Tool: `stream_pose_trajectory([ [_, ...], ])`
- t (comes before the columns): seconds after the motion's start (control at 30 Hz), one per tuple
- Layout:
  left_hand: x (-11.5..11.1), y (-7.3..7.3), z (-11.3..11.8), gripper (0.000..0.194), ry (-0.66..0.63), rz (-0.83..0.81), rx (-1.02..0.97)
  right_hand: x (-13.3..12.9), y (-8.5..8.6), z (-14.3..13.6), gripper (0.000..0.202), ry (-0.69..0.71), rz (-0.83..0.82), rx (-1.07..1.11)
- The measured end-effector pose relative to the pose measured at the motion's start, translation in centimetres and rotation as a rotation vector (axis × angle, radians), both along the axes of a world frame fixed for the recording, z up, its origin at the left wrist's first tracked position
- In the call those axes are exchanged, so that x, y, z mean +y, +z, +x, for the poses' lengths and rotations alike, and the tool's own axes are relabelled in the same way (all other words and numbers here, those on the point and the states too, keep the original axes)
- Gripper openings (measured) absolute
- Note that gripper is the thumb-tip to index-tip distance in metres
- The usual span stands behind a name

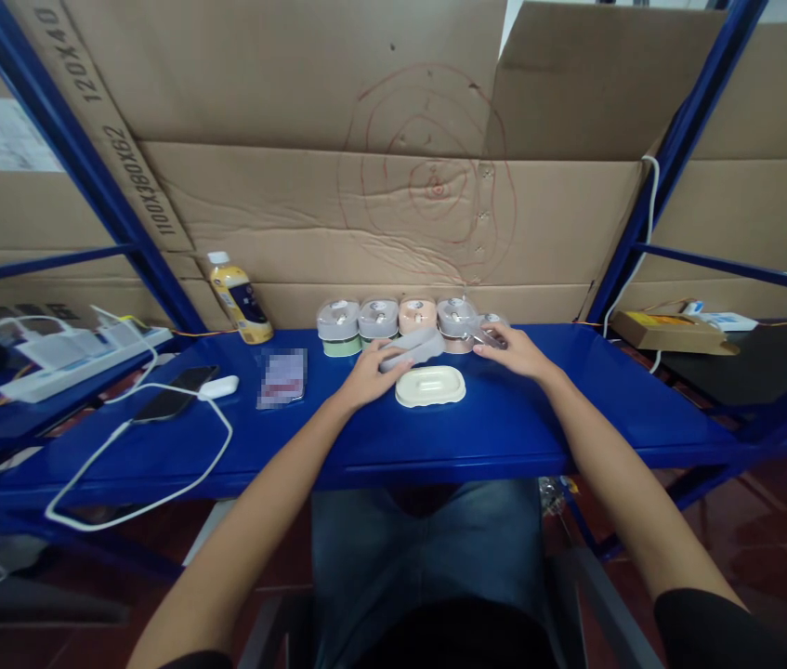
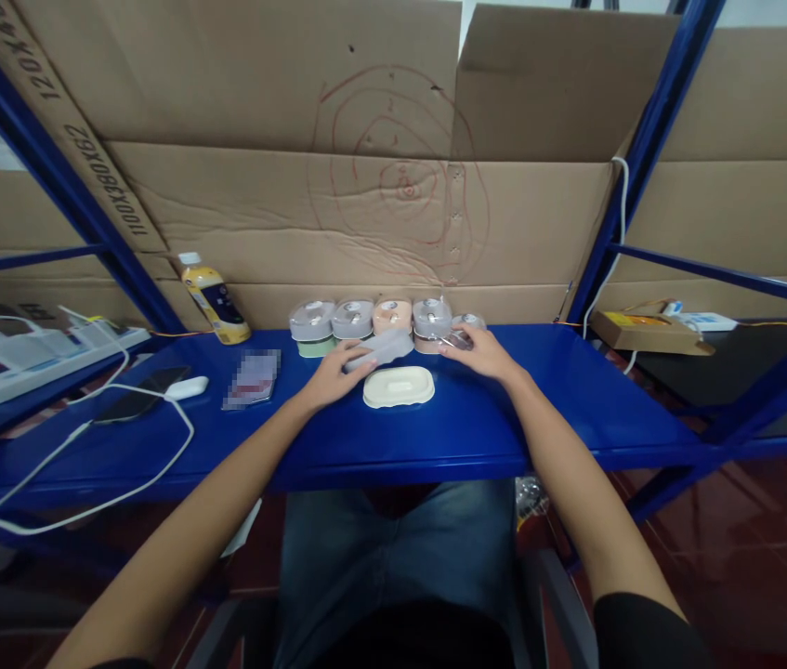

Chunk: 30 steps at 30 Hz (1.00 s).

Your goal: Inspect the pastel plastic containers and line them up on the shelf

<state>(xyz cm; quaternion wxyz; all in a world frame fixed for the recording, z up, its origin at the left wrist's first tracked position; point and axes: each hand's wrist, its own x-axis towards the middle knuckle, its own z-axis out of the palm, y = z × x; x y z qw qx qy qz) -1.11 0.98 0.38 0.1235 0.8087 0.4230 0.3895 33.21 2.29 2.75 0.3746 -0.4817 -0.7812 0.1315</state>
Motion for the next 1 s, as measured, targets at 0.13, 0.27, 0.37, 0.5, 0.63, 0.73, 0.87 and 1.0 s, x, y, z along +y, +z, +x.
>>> stream_pose_trajectory([
  [0.13,1.0,0.3,-1.9,0.052,0.107,0.002,0.062,0.3,0.2,0.8,0.059,-0.028,-0.024,0.0],
  [0.27,1.1,0.1,-2.2,0.049,0.074,0.002,0.089,0.3,0.3,0.9,0.06,-0.028,-0.03,0.003],
  [0.37,0.2,-0.1,-0.9,0.051,0.004,-0.001,0.109,-0.2,0.3,0.2,0.064,-0.009,-0.004,0.022],
  [0.5,-1.1,-0.8,1.2,0.049,-0.148,-0.023,0.172,-1.0,0.2,-1.6,0.072,0.136,0.085,0.068],
  [0.63,-1.4,-1.7,2.5,0.076,-0.201,-0.041,0.138,-1.5,-0.3,-3.7,0.08,0.304,0.126,-0.043],
  [0.73,-1.2,-2.3,3.0,0.115,-0.161,-0.085,0.056,-1.7,-0.7,-5.2,0.087,0.346,0.143,-0.135],
  [0.87,-1.3,-2.7,3.9,0.134,-0.181,-0.129,0.02,-2.3,-0.8,-6.3,0.088,0.349,0.131,-0.2],
  [1.0,-1.6,-2.8,4.3,0.137,-0.221,-0.091,0.006,-2.9,-0.3,-6.4,0.084,0.349,0.095,-0.271],
])
